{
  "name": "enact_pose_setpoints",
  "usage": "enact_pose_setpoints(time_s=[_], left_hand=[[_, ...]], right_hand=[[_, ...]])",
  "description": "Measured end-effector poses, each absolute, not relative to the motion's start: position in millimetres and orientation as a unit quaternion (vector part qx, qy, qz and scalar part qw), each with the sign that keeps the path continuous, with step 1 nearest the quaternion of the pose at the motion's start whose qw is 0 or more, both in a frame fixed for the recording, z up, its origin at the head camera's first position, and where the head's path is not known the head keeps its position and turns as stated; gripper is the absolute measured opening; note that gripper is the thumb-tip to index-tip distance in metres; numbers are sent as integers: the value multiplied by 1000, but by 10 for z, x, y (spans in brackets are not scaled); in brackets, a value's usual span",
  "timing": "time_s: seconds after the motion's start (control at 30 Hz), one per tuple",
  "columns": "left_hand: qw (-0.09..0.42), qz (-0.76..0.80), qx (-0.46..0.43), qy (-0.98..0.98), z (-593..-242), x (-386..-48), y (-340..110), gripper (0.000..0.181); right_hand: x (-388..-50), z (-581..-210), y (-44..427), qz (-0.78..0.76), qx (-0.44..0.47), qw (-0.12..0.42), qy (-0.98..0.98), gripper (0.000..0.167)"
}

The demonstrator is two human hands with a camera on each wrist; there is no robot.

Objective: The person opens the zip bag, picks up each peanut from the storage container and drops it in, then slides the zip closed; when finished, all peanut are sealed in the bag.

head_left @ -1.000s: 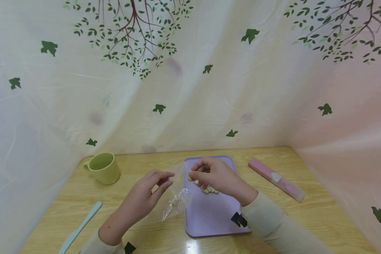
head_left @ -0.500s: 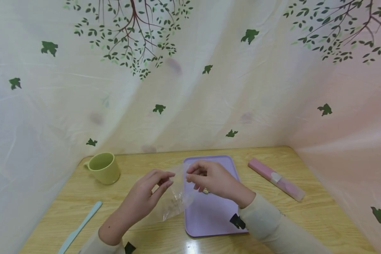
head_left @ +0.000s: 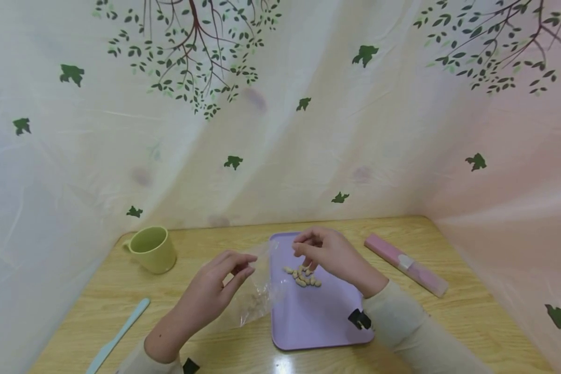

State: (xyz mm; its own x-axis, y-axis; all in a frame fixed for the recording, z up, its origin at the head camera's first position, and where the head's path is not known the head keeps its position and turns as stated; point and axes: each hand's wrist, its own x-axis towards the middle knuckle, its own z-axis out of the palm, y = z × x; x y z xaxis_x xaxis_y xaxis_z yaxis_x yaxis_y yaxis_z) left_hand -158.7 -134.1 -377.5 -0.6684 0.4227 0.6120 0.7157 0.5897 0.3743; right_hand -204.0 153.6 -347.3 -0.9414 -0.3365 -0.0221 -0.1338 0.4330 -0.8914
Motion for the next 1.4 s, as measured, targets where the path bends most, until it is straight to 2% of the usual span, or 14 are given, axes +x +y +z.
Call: enact_pose_setpoints(time_s=[0.23,0.77,1.0,1.4], left_hand=[[235,-307,-331,-861,-3773,-1580,-1347,24],[235,-304,-331,-862,-3780,-1568,-1343,25],[233,-302,-331,-863,-3786,-1564,-1344,24],[232,-303,-338,-860,-3789,-1581,-1326,24]], right_hand=[[-2196,-3579,1646,-516,-92,92,847,24],[-2524,-3956,1828,-522,-38,123,843,28],[-2629,-4112,1864,-505,-28,132,852,30],[-2842,-4364,1899,-466,-39,157,870,21]])
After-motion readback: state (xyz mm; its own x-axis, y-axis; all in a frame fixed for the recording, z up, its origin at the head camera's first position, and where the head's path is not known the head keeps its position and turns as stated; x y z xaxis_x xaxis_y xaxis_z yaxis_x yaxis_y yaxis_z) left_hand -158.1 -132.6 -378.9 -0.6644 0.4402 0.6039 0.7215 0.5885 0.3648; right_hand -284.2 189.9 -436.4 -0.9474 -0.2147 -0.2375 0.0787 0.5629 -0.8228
